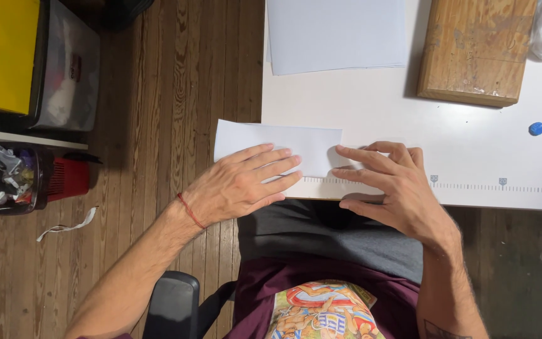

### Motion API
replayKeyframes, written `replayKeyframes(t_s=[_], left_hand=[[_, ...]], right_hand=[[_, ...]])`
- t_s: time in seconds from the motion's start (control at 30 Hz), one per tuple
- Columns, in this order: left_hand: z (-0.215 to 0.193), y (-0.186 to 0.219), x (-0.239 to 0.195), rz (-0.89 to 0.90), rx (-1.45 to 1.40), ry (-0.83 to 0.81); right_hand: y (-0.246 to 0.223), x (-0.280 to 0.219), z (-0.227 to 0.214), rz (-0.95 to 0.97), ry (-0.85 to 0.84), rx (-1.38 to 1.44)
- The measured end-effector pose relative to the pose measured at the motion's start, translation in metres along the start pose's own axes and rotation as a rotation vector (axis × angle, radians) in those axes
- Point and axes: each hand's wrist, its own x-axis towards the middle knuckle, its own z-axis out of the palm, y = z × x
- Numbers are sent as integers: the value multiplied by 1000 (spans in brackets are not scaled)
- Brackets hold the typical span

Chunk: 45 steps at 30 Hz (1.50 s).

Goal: The person folds a white paper sheet, marks it with a blue marker, and uses a manual hole punch to create two holes. They then insert metal rivets into the holes and use the press to secure them.

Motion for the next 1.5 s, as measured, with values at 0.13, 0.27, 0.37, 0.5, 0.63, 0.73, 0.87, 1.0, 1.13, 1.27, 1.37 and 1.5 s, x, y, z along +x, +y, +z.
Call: replayKeyframes(t_s=[0.13,0.27,0.37,0.5,0.63,0.73,0.87,1.0,1.13,1.27,1.37,1.5], left_hand=[[2,1,0,5,21,43],[3,0,-1,-1,10,39],[1,0,0,16,28,32],[-1,0,2,37,82,22],[-1,0,3,43,93,55],[0,-2,4,50,70,36],[-4,0,8,87,175,6],[-7,0,14,116,261,-30],[-1,8,16,102,374,-79],[0,11,18,60,341,-49],[-1,9,14,40,261,-42],[1,2,10,41,141,-52]], right_hand=[[-1,2,-1,-6,5,18],[-1,1,2,-25,34,-8],[-4,1,1,-41,55,-40],[-16,2,-3,-94,113,-136],[-16,1,0,-104,148,-174],[-15,-1,-2,-66,114,-137],[-14,0,-4,-67,81,-125],[-18,4,-5,-77,85,-139],[-23,2,-1,-86,88,-157],[-37,0,-2,-115,36,-315],[-43,1,-8,-125,63,-352],[-30,-2,-9,-144,104,-259]])
